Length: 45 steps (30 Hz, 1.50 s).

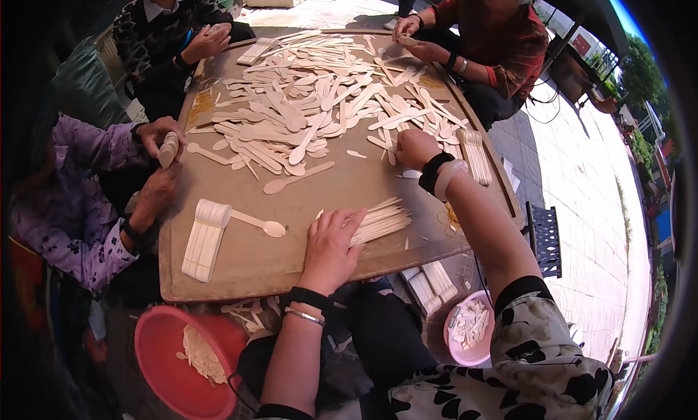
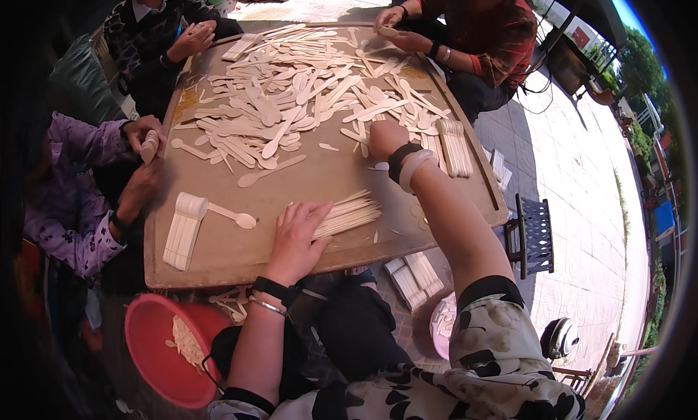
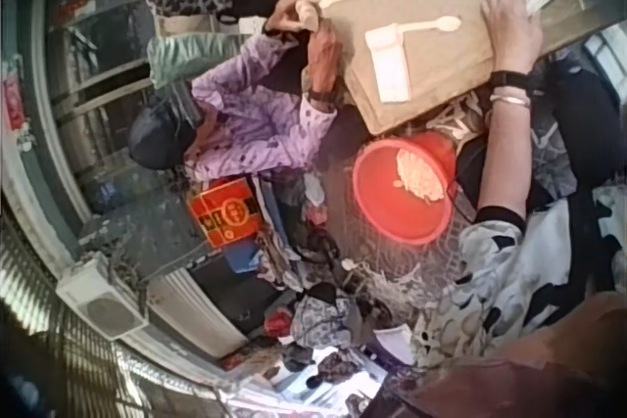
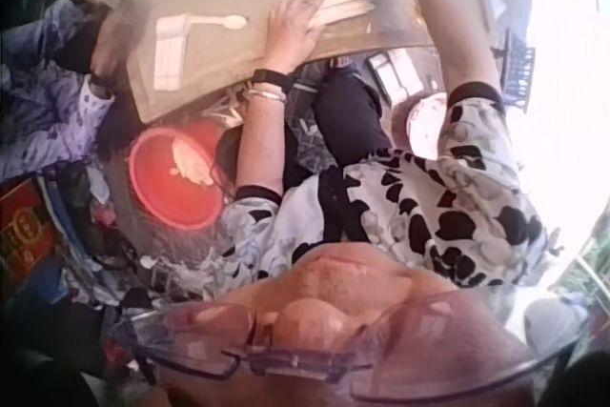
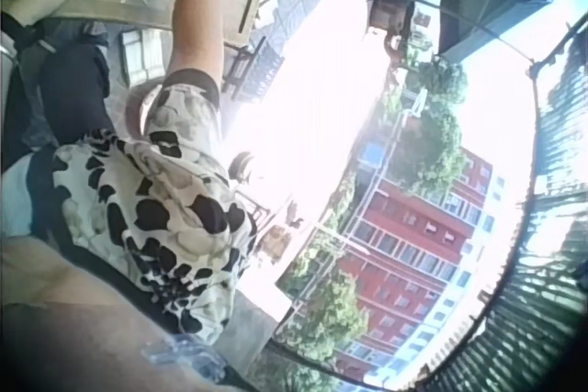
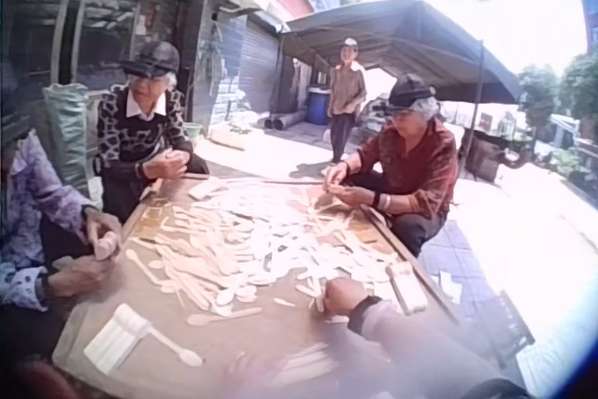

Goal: Bundling wooden spoons with rubber bands and placing them in a bag.

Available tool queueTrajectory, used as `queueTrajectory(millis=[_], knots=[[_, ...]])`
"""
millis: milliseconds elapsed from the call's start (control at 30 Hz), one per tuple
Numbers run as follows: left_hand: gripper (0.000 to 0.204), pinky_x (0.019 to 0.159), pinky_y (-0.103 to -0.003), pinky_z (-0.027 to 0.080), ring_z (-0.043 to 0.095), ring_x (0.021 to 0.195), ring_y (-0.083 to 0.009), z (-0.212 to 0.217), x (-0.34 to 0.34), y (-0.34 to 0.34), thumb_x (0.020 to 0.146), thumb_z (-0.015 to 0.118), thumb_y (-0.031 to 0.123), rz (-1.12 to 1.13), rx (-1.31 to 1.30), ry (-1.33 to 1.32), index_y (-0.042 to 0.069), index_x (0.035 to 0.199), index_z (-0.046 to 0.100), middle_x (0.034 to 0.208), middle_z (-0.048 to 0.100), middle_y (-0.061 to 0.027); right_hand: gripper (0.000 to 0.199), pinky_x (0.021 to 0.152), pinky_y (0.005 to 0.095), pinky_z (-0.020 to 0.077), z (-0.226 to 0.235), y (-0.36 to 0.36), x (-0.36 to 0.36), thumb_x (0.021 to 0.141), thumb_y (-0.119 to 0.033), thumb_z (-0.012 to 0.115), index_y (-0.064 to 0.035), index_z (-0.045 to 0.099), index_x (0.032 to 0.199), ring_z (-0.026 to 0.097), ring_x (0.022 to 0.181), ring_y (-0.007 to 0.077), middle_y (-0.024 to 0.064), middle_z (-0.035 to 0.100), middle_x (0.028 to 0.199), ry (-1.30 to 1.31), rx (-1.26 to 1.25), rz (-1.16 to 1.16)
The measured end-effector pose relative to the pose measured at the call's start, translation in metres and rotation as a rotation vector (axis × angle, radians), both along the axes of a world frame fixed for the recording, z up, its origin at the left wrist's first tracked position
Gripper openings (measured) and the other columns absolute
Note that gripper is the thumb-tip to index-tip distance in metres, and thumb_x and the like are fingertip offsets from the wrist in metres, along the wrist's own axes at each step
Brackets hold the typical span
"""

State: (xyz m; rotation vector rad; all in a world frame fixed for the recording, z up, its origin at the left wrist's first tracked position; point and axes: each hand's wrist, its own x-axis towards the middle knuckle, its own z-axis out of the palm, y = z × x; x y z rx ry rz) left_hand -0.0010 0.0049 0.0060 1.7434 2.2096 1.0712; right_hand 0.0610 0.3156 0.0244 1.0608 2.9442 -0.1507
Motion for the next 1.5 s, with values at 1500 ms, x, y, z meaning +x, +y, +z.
queueTrajectory(millis=[1500], knots=[[0.067, 0.111, -0.049, 0.032, 0.047, 0.124, -0.0292, -0.002, 0.004, 0.004, 0.081, 0.073, 0.013, -0.028, -0.029, 0.117, 0.012, 0.143, 0.049, 0.128, 0.054, -0.0089, 0.018, 0.075, 0.0455, 0.0559, -0.006, -0.019, -0.015, 0.082, -0.015, 0.061, -0.0042, 0.075, 0.087, 0.071, 0.088, 0.0351, 0.0172, 0.073, 0.091, -0.033, 0.149, -0.093]])
